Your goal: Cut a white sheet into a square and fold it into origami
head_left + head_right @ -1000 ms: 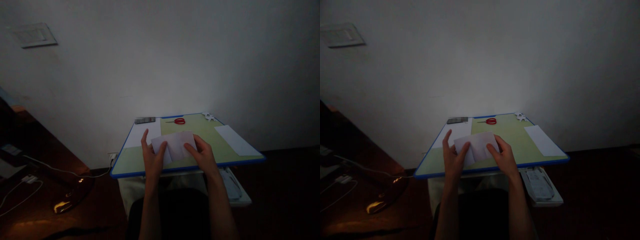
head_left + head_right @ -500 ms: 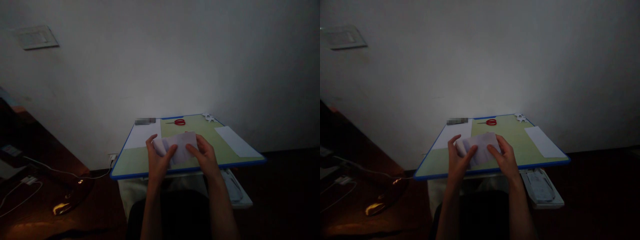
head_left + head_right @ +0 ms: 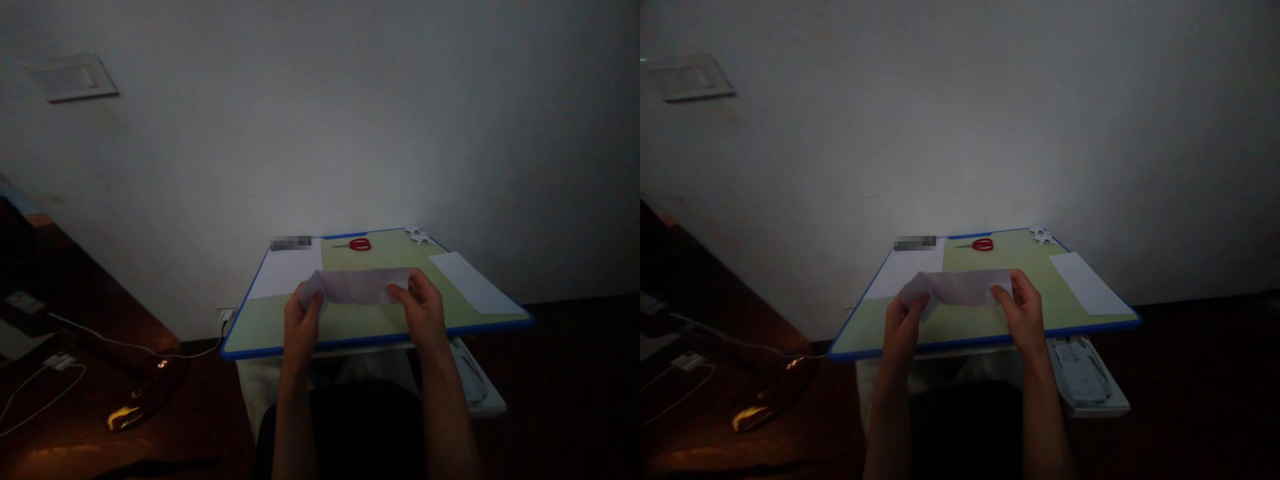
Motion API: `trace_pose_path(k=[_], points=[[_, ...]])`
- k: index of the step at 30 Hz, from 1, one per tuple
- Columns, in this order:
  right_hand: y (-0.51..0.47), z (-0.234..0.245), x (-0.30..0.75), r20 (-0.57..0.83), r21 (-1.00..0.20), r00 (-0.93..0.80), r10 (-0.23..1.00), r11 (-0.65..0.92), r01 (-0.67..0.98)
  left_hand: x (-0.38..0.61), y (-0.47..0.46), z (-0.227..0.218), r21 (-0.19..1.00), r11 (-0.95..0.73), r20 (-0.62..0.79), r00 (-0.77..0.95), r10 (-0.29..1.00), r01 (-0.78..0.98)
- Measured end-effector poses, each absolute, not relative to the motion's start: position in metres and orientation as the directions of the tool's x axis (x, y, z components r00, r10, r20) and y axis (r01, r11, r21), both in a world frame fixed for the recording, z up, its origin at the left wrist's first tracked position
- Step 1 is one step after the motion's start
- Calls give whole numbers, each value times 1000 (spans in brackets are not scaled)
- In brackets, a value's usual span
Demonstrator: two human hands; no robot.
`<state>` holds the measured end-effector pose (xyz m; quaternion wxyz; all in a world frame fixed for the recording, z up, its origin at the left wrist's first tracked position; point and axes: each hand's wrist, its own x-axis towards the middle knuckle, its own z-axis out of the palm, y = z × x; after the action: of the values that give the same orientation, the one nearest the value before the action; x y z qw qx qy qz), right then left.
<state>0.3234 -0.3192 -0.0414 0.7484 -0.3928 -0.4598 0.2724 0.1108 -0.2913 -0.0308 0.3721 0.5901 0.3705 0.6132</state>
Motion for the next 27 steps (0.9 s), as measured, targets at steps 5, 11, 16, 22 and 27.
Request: trace_pose_path(k=[5, 11, 16, 22, 27], points=[[-311, -46, 327, 528, -769, 513, 677, 638, -51, 99, -294, -29, 877, -479, 476, 213, 853, -41], [-302, -56, 336, 362, -797, 624, 692, 578, -178, 90, -294, -35, 932, -354, 344, 517, 784, -84], [-306, -44, 331, 294, -774, 526, 798, 521, -358, 98, -295, -34, 901, -432, 383, 532, 755, -37], [-311, -32, 323, 241, -731, 481, 843, 484, -482, 102, -296, -37, 826, -522, 330, 569, 753, 213], [-306, -39, 318, 217, -781, 566, 795, 490, -387, 103, -296, -37, 774, -542, 260, 616, 744, 327]])
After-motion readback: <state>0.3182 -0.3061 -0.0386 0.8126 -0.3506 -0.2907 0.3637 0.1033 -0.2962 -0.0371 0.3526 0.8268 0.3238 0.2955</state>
